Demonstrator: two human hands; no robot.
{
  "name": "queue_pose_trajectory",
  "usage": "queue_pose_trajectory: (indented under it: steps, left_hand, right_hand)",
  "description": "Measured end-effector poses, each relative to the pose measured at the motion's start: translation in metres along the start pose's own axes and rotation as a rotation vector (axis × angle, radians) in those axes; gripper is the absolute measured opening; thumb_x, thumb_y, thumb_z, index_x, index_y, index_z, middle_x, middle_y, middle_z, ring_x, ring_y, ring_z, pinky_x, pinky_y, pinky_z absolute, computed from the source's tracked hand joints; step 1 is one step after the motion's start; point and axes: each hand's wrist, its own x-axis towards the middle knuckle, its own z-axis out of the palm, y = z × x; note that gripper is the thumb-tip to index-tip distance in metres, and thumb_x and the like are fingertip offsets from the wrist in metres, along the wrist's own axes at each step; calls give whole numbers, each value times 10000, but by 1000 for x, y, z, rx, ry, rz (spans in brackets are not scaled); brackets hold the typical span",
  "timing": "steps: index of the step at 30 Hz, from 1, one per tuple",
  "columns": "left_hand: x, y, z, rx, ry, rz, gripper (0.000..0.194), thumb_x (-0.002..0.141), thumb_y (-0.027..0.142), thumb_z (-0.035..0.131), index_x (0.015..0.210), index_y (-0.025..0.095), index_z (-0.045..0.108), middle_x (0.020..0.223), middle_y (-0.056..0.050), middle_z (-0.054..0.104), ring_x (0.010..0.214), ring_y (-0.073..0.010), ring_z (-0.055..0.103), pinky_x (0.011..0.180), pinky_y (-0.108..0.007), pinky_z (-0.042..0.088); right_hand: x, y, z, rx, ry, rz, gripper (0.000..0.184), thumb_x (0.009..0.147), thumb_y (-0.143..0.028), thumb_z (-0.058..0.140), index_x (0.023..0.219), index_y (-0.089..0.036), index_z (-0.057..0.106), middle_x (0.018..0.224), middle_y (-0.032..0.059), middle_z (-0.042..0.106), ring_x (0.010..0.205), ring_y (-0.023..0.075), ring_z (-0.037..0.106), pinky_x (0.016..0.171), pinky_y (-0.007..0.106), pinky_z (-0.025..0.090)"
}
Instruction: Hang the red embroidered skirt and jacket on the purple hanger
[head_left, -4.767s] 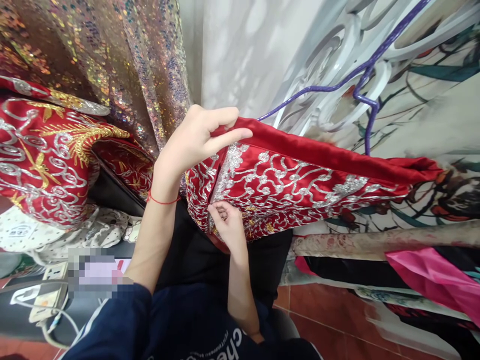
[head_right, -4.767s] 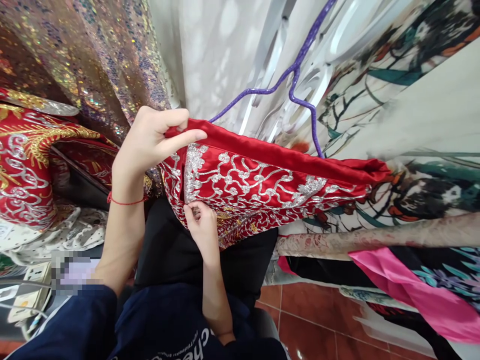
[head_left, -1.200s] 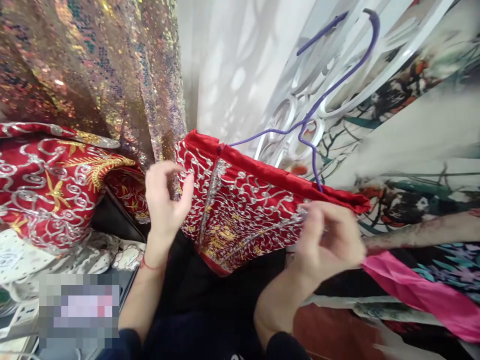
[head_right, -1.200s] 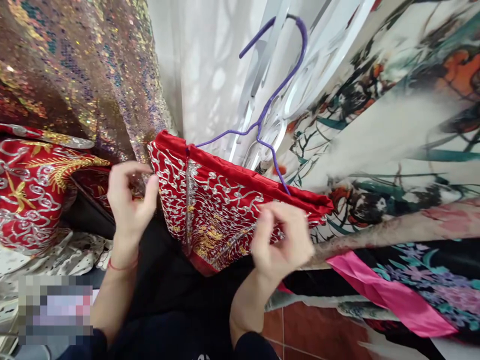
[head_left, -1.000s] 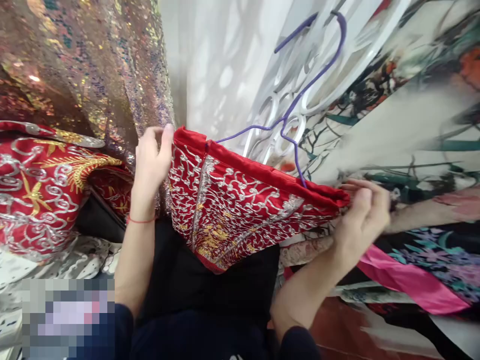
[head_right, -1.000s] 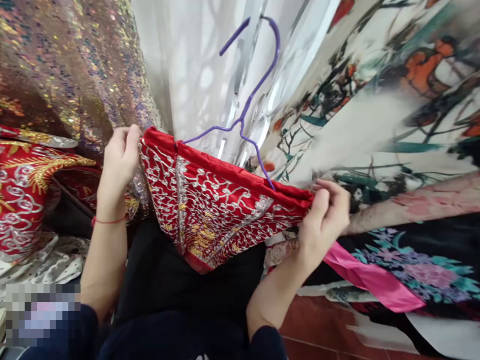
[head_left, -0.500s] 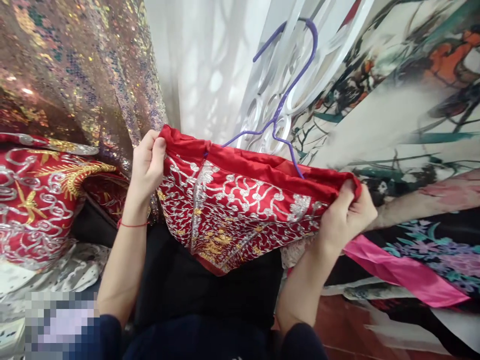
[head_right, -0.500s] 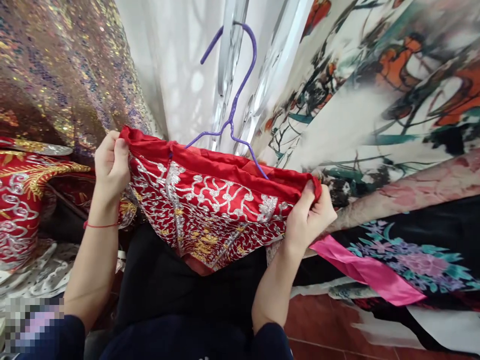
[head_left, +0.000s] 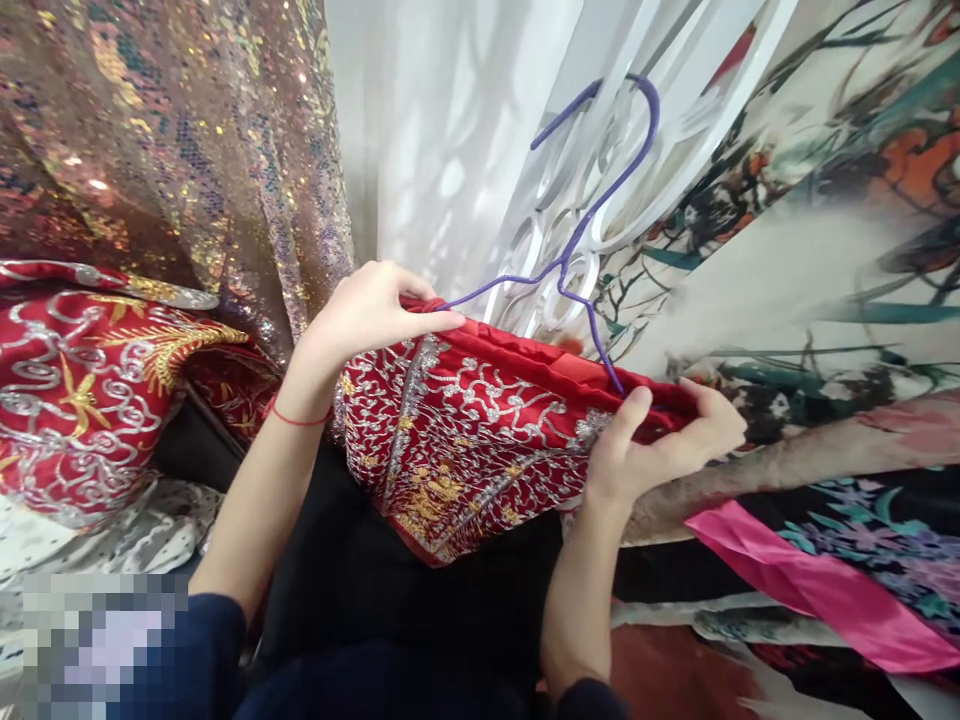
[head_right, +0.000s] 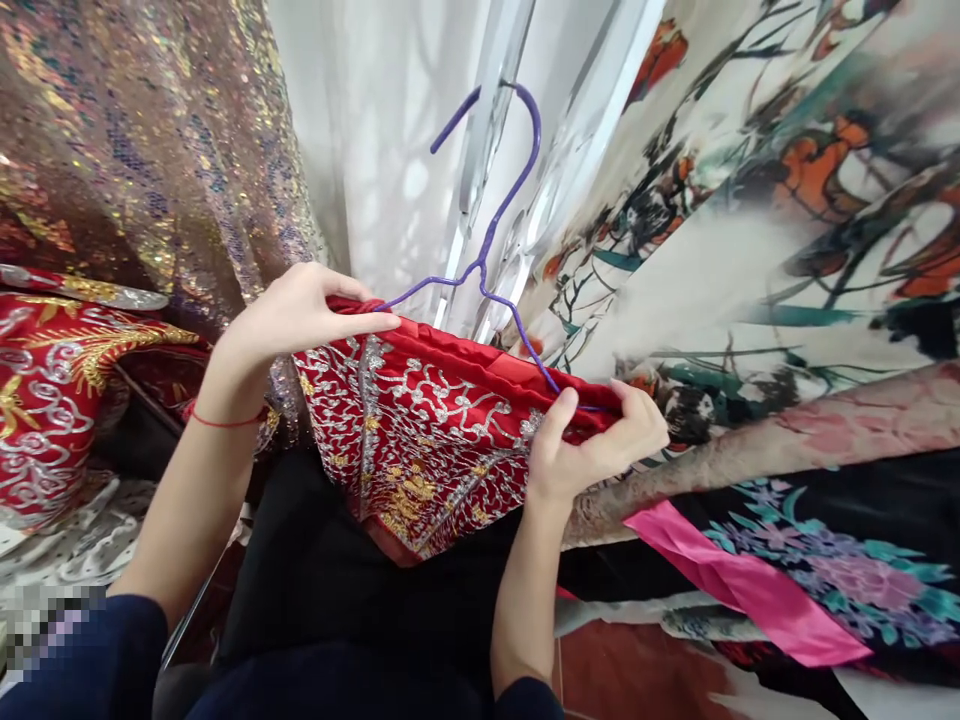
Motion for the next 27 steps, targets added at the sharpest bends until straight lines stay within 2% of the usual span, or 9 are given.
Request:
queue_pose_trajectory:
  steps: [2, 6, 9, 12, 15, 17, 19, 23, 27]
  left_hand:
    - [-5, -1, 7, -30, 84, 98, 216, 818, 387, 746, 775, 177, 775, 666, -6, 682, 650, -137, 609, 660, -282, 440]
    - [-37, -22, 24, -121, 477, 236, 155, 896, 347, 687, 915, 221, 774, 936, -33, 768, 928, -182, 699, 916, -352, 519]
    - [-75, -42, 41, -172, 648, 265, 82, 878, 328, 723, 885, 249, 745, 934, -16, 743, 1061, -220, 691, 1034, -438, 501]
    - [-115, -54, 67, -238, 714, 203, 68, 849, 309, 746, 854, 245, 724, 980, -18, 701, 1135, -232, 654, 1069, -444, 483]
    - [-147, -58, 100, -441, 744, -69, 105, 882, 328, 711, 873, 223, 712, 1056, -31, 665, 1094, -190, 629, 1045, -349, 475]
    - [-161, -59, 122, -632, 748, -304, 185, 902, 393, 677, 929, 213, 706, 1034, -35, 662, 1000, -164, 632, 973, -290, 488]
    - [-170, -60, 139, -778, 708, -491, 254, 879, 447, 686, 950, 203, 689, 975, -28, 663, 913, -149, 627, 896, -255, 495]
    - [-184, -70, 158, -816, 598, -652, 318, 815, 495, 725, 867, 191, 647, 829, 0, 628, 771, -133, 584, 764, -235, 487]
    - [-193, -83, 164, -882, 420, -709, 345, 803, 522, 720, 832, 189, 639, 758, 0, 585, 700, -140, 555, 698, -264, 493]
  right_hand:
    - [-9, -11, -1, 16, 12, -59, 410, 916, -430, 578, 1229, -167, 611, 1244, 212, 624, 1236, 384, 564, 1037, 633, 441]
    - [-25, -22, -5, 104, 18, -145, 439, 901, -344, 592, 1307, -176, 596, 1388, 216, 574, 1415, 420, 442, 1133, 711, 342]
    - [-39, -26, -9, 232, 84, -194, 304, 905, -257, 564, 1191, -224, 662, 1225, 169, 663, 1269, 383, 578, 1033, 664, 461]
    - [-59, -37, -14, 495, -1, -202, 230, 904, -155, 515, 1034, -231, 689, 875, 90, 688, 867, 258, 679, 744, 460, 576]
    - [-80, -55, -17, 789, -330, -143, 254, 900, -78, 492, 1030, -215, 662, 695, 18, 630, 631, 169, 612, 563, 321, 524]
    - [-93, -69, -16, 849, -563, -62, 248, 911, -62, 498, 1033, -219, 646, 711, 8, 652, 637, 154, 625, 578, 298, 532]
    - [-103, -83, -13, 834, -720, 42, 218, 934, -83, 507, 1036, -222, 640, 790, 21, 696, 697, 147, 661, 634, 288, 558]
    - [-123, -106, -1, 837, -861, 287, 206, 955, -202, 549, 1150, -218, 617, 1030, 74, 726, 905, 164, 703, 756, 294, 599]
    - [-140, -126, 7, 899, -968, 395, 303, 904, -306, 653, 1187, -220, 586, 1157, 98, 715, 1079, 210, 690, 966, 380, 579]
